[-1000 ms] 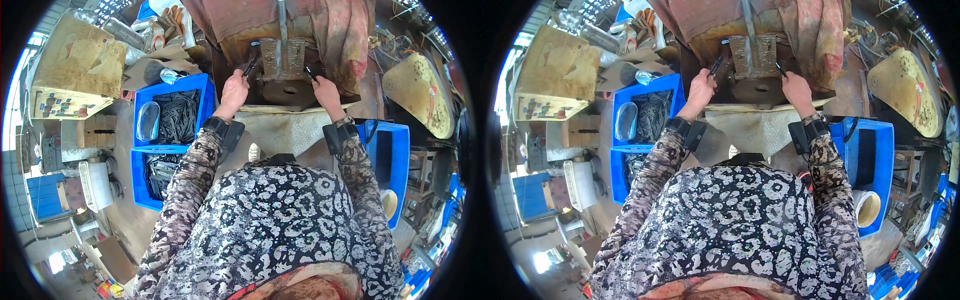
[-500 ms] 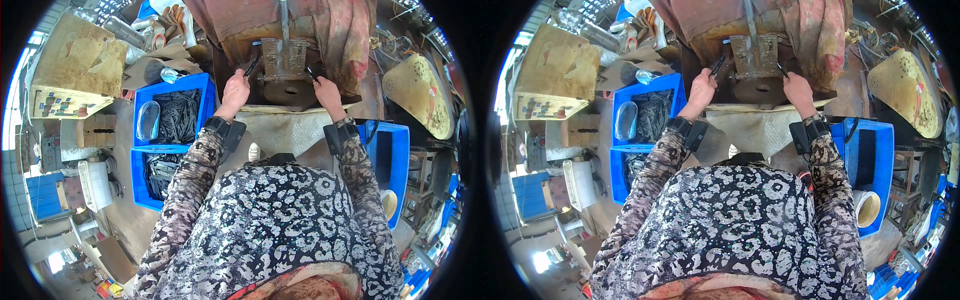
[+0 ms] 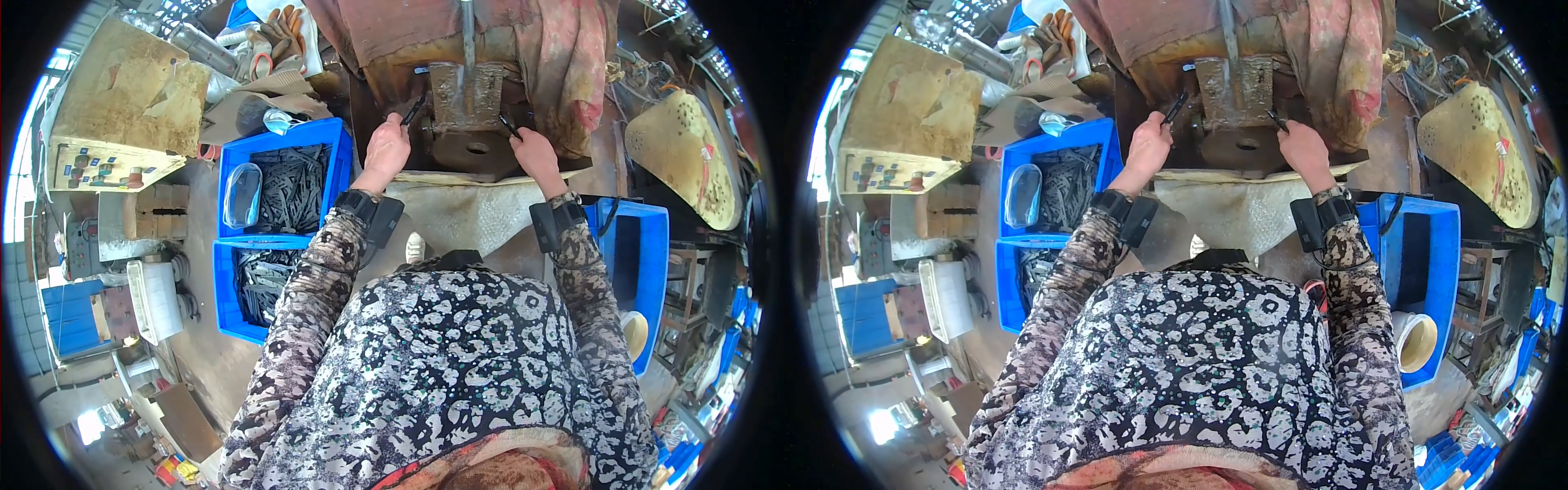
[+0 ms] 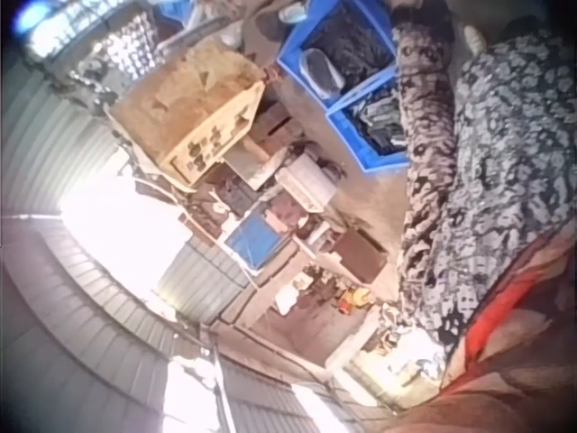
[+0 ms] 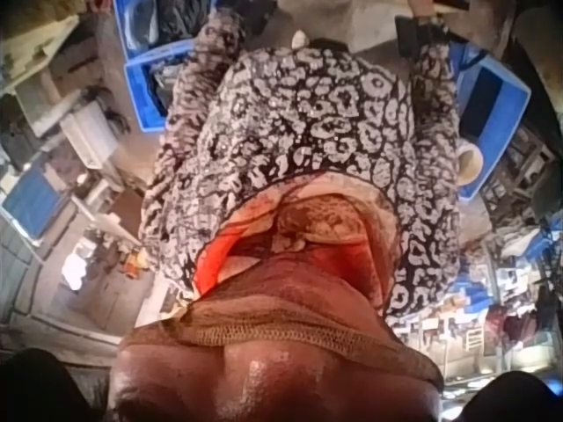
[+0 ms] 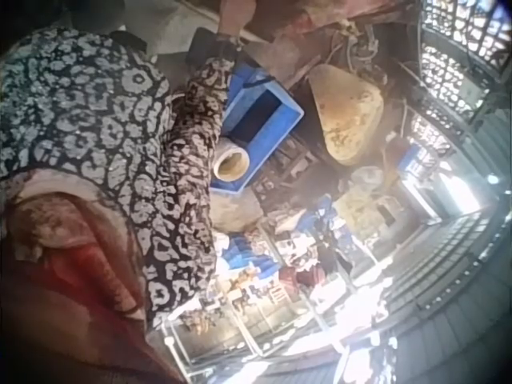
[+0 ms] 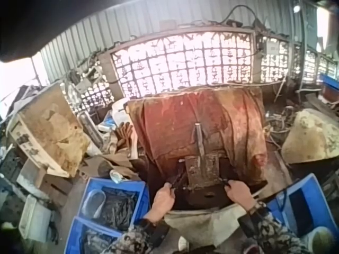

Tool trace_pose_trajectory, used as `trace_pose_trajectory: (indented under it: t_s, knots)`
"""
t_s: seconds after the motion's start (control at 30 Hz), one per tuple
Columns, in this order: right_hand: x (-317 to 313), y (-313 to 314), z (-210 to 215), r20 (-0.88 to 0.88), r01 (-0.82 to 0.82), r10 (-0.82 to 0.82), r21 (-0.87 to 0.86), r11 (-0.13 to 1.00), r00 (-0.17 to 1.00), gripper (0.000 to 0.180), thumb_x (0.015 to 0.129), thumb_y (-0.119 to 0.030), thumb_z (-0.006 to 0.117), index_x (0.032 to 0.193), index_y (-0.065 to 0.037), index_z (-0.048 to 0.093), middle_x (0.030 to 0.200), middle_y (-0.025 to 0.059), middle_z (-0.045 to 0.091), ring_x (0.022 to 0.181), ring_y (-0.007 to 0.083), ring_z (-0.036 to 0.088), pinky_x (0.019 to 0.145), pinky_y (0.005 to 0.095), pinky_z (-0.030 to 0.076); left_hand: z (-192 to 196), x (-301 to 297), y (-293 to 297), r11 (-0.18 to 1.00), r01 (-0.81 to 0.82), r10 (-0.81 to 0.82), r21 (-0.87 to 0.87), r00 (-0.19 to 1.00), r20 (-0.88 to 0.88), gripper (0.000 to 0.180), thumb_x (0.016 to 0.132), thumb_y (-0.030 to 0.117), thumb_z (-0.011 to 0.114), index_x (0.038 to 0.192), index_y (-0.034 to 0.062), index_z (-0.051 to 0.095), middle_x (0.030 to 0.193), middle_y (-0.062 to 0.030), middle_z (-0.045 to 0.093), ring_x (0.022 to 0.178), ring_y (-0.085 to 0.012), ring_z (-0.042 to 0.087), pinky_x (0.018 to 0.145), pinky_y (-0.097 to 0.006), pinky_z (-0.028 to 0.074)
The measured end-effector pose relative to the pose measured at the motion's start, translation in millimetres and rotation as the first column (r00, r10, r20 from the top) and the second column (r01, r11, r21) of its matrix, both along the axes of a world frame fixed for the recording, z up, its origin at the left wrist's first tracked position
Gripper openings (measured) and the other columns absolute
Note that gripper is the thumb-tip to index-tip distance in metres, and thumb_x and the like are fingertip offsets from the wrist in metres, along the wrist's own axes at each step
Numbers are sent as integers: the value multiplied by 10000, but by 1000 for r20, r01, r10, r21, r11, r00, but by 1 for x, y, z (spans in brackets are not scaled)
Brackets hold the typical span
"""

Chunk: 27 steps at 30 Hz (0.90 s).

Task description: The person picks up metal pieces from a blue bin, holds them against a rotating grinding wheel, and places them into another blue bin.

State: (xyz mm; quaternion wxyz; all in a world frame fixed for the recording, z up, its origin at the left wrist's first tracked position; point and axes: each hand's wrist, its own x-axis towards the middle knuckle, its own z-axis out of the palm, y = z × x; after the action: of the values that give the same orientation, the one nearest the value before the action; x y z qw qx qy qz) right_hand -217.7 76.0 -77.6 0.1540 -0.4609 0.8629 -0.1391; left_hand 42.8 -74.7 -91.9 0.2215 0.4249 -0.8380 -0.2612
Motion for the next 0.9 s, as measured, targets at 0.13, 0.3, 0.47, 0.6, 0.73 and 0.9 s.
trace_pose_trajectory:
  t_s: [0.13,0.3,0.47,0.6,0.73,0.9]
  knots:
    - [-2,-1,-4,-8,-20,20,2,1000,1000,290,896,-289,501,1006,-38,594,992,216,636,980,403,583,826,501,465,1,0,0,1000,-5,5,-1,1000,2,156,891,139,501,970,5,509,843,-256,626,852,-432,600,757,-512,465]
    - [0,0,-4,-9,4,-4,-24,1000,1000,293,901,-290,497,1009,-35,594,993,222,634,974,407,582,821,505,464,0,1,0,1000,1,-1,-8,1000,-8,154,889,136,503,969,5,513,846,-259,627,855,-434,600,759,-511,467]
    - [-1,0,-5,-2,-4,4,-30,1000,1000,291,901,-286,499,1014,-37,598,989,222,635,967,407,585,816,500,468,-1,1,0,1000,-1,1,-15,1000,-3,155,888,134,504,972,4,515,844,-260,626,853,-437,600,757,-515,465]
    - [0,-1,-6,-9,-8,7,-48,999,1000,286,900,-282,501,1006,-36,599,983,222,635,964,406,585,814,500,468,-2,2,-1,1000,-5,5,0,1000,12,155,888,134,504,976,6,516,844,-261,626,855,-437,600,757,-514,467]
    - [1,-1,-7,21,-20,22,-73,997,1000,325,913,-300,492,975,5,585,961,260,611,963,433,558,805,502,439,-4,2,-2,1000,-13,13,0,1000,21,161,889,138,507,981,7,518,858,-260,628,866,-436,600,761,-512,469]
    - [2,-2,-8,32,-18,21,-75,997,999,322,912,-299,494,975,3,586,960,257,613,962,432,559,805,504,439,-5,3,-3,1000,-17,17,1,999,34,169,891,144,509,989,7,521,866,-259,630,866,-433,603,762,-511,470]
